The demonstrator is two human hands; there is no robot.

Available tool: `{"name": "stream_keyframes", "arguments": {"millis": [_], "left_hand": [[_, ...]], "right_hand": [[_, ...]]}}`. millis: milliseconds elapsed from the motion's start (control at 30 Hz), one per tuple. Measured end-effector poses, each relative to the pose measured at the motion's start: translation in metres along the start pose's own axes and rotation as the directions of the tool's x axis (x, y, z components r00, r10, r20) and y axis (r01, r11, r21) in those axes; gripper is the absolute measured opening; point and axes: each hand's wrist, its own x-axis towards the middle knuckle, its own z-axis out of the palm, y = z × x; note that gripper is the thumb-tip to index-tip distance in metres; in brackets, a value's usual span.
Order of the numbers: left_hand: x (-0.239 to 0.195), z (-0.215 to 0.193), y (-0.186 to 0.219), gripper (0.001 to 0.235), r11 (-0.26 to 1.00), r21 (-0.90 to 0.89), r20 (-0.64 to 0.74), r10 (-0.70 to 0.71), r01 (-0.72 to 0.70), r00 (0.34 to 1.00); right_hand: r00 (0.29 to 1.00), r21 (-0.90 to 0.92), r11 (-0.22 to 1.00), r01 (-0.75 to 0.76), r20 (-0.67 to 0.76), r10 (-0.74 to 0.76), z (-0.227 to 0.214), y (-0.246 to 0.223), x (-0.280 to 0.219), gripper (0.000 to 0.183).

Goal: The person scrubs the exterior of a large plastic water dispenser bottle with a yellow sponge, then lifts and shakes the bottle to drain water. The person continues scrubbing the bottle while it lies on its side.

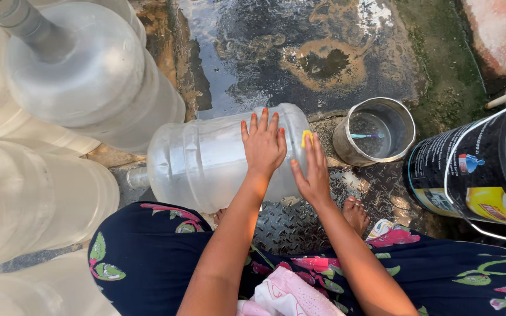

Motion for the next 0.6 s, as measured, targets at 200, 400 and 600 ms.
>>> {"name": "stream_keyframes", "arguments": {"millis": [200, 400, 600], "left_hand": [[0.03, -0.01, 0.002, 0.051, 0.998, 0.035, 0.043, -0.046, 0.045, 0.998], [0.016, -0.01, 0.003, 0.055, 0.998, 0.057, 0.035, -0.015, 0.013, 0.999], [-0.003, -0.02, 0.019, 0.057, 0.998, 0.058, 0.006, 0.02, -0.02, 1.0]], "right_hand": [[0.939, -0.107, 0.991, 0.076, 0.342, -0.035, -0.031, -0.012, -0.032, 0.096], [0.882, 0.266, 0.939, -0.218, 0.465, 0.073, -0.001, 0.044, 0.104, 0.087], [0.589, 0.532, 0.277, -0.8, 0.786, 0.19, 0.049, 0.114, 0.155, 0.113]]}}
